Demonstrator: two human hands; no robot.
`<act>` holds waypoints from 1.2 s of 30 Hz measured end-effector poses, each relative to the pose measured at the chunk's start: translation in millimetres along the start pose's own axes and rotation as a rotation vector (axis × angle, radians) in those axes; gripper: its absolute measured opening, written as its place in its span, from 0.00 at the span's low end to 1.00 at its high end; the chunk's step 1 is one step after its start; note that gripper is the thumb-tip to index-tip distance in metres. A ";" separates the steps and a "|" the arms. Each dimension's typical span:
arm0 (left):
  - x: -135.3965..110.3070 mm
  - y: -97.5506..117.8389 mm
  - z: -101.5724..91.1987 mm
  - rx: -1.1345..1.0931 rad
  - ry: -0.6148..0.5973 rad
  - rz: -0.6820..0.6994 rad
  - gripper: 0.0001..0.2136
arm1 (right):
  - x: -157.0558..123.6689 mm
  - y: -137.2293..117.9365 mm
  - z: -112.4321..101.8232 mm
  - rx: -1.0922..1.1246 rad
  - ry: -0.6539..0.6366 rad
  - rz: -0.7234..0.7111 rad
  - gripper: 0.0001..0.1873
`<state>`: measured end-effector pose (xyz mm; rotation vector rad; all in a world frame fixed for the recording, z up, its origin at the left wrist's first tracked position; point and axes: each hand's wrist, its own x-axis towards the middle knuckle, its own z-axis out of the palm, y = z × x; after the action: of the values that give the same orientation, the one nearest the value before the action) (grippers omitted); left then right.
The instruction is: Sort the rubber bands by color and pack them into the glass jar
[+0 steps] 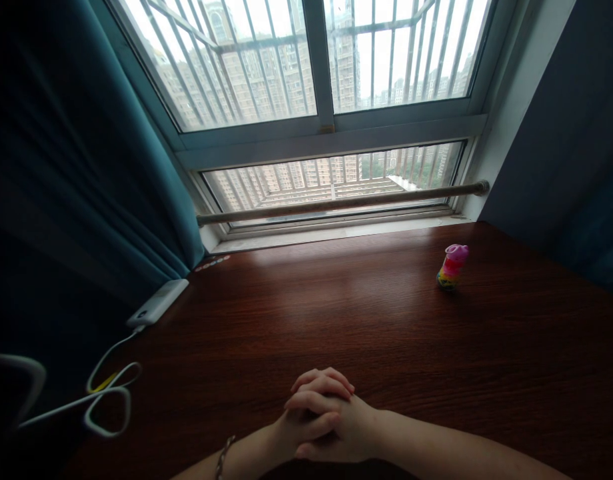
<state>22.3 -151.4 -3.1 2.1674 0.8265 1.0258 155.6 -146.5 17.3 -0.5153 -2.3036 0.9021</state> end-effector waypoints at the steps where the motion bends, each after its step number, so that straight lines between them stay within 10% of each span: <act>1: -0.4 -0.2 0.0 0.028 -0.005 -0.013 0.17 | -0.1 -0.2 -0.1 0.004 0.002 0.001 0.30; 36: 0.5 -0.1 0.5 -0.043 -0.015 -0.002 0.17 | 0.2 -2.7 -1.6 -0.012 0.002 0.008 0.29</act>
<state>23.0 -151.1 -3.3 2.1359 0.7923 1.0155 156.1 -147.5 20.2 -0.5305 -2.3077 0.8914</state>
